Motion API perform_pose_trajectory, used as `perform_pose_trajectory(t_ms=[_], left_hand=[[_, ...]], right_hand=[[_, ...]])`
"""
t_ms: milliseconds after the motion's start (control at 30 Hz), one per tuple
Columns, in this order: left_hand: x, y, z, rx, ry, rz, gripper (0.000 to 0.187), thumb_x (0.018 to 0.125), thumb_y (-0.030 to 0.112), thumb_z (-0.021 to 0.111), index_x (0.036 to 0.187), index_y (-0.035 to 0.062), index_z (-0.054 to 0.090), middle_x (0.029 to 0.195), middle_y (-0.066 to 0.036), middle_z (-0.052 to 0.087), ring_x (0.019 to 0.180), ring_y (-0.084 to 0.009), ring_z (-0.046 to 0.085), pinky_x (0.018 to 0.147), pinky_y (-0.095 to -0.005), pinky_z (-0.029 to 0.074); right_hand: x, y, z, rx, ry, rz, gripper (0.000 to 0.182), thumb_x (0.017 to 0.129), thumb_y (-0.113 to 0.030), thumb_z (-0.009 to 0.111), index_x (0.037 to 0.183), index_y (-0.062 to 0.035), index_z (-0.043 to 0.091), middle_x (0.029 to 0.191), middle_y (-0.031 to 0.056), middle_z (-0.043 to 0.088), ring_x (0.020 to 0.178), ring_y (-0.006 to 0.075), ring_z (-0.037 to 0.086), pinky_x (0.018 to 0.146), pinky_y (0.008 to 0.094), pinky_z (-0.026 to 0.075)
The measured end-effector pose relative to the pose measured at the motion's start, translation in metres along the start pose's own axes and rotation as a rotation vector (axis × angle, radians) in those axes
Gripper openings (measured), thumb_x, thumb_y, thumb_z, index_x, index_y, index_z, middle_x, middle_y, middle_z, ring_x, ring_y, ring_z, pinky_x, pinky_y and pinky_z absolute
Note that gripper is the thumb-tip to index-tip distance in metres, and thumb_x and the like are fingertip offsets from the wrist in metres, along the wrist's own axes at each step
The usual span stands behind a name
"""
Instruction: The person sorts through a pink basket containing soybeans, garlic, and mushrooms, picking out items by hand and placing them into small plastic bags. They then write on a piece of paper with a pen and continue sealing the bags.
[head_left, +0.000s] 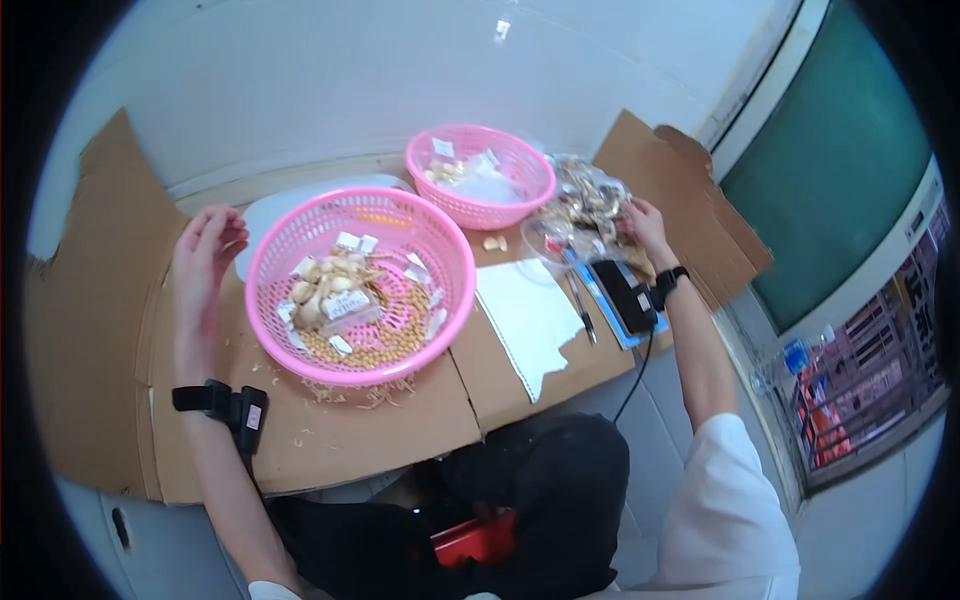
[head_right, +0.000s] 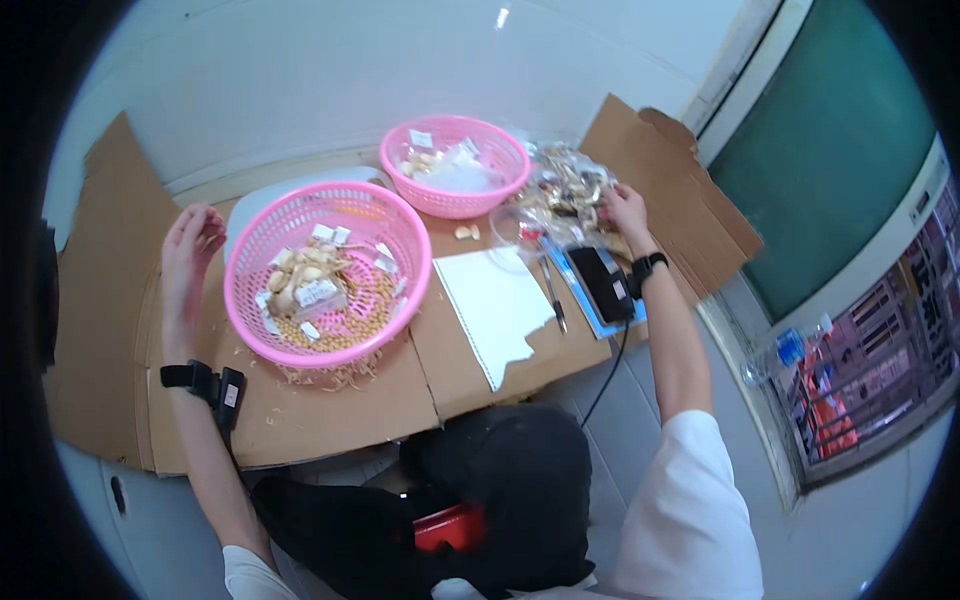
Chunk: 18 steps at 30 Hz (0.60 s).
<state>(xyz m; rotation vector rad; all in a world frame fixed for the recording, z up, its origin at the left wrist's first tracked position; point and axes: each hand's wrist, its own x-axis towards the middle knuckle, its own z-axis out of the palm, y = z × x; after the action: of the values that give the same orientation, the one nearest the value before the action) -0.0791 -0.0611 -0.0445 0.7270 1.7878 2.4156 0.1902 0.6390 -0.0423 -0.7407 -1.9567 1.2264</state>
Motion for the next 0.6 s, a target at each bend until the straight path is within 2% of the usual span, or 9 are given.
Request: perform_pose_trajectory(t_ms=[100,167,267,333,400,433,500,533,600], left_hand=[[0.004,-0.006,-0.009,-0.007,-0.061,-0.017,0.022,0.109,0.026,0.063,0.117,0.0064,0.07,0.105,-0.002,0.073,0.1,-0.0115,0.07,0.095,-0.0292,0.057],[0.004,-0.002,-0.008,-0.008,-0.007,-0.008,0.021,0.111,0.026,0.062,0.118,0.0074,0.069,0.109,0.0,0.07,0.102,-0.0081,0.067,0.095,-0.027,0.055],[0.013,-0.008,-0.027,0.004,0.001,-0.049,0.026,0.111,0.026,0.061,0.124,0.0044,0.068,0.117,-0.004,0.069,0.109,-0.0121,0.066,0.103,-0.0303,0.054],[0.024,-0.011,-0.039,0.019,0.004,-0.071,0.029,0.112,0.026,0.061,0.126,0.0023,0.066,0.121,-0.006,0.068,0.113,-0.014,0.065,0.106,-0.0322,0.054],[0.037,-0.016,-0.055,-0.068,0.033,-0.077,0.032,0.112,0.025,0.059,0.13,-0.0019,0.063,0.128,-0.009,0.065,0.119,-0.0175,0.063,0.114,-0.0361,0.051],[0.04,-0.017,-0.057,-0.055,0.004,-0.093,0.032,0.112,0.025,0.059,0.13,-0.0019,0.063,0.128,-0.009,0.065,0.119,-0.0175,0.063,0.114,-0.0361,0.051],[0.046,-0.014,-0.063,-0.082,-0.001,-0.106,0.033,0.113,0.023,0.057,0.131,-0.0036,0.061,0.129,-0.01,0.063,0.121,-0.0187,0.062,0.116,-0.037,0.049],[0.051,-0.018,-0.07,-0.105,-0.002,-0.107,0.031,0.113,0.023,0.057,0.131,-0.0021,0.061,0.125,-0.009,0.064,0.119,-0.0188,0.062,0.116,-0.0362,0.048],[0.049,-0.016,-0.069,-0.089,-0.015,-0.105,0.031,0.112,0.022,0.057,0.131,-0.0022,0.061,0.125,-0.009,0.064,0.119,-0.0186,0.062,0.116,-0.0362,0.048]], right_hand=[[-0.005,-0.006,-0.004,-0.117,0.019,-0.011,0.051,0.1,-0.024,0.073,0.14,0.0048,0.061,0.109,0.0141,0.076,0.071,0.0194,0.076,0.06,0.0309,0.062],[-0.008,-0.013,-0.006,-0.132,0.043,-0.027,0.045,0.1,-0.025,0.074,0.133,0.0042,0.065,0.109,0.014,0.075,0.072,0.0203,0.077,0.06,0.0321,0.063],[-0.011,-0.023,-0.019,-0.14,0.077,-0.044,0.038,0.101,-0.028,0.073,0.124,0.0027,0.068,0.106,0.0126,0.075,0.072,0.0213,0.076,0.062,0.0321,0.064],[-0.021,-0.036,-0.036,-0.115,0.024,-0.112,0.034,0.103,-0.029,0.072,0.117,0.002,0.07,0.1,0.0093,0.075,0.073,0.0187,0.076,0.062,0.0304,0.063],[-0.029,-0.045,-0.062,-0.048,0.011,-0.063,0.029,0.106,-0.028,0.07,0.122,-0.0042,0.068,0.077,0.0019,0.064,0.059,0.0093,0.061,0.063,0.0279,0.06],[-0.025,-0.036,-0.08,-0.041,0.032,-0.036,0.029,0.106,-0.028,0.07,0.122,-0.0042,0.068,0.077,0.0019,0.064,0.059,0.0093,0.061,0.063,0.0279,0.06],[-0.023,-0.022,-0.118,-0.111,-0.306,-0.413,0.04,0.106,-0.032,0.069,0.133,-0.0024,0.068,0.088,0.0076,0.074,0.075,0.0165,0.075,0.063,0.0289,0.059],[-0.082,-0.1,-0.102,-0.371,0.046,-0.104,0.04,0.106,-0.032,0.068,0.131,-0.0016,0.067,0.087,0.0064,0.072,0.068,0.0145,0.072,0.061,0.0254,0.056],[-0.093,-0.11,-0.131,-0.371,0.065,-0.082,0.039,0.106,-0.032,0.068,0.13,-0.0015,0.068,0.086,0.006,0.073,0.067,0.0137,0.071,0.06,0.0249,0.055]])
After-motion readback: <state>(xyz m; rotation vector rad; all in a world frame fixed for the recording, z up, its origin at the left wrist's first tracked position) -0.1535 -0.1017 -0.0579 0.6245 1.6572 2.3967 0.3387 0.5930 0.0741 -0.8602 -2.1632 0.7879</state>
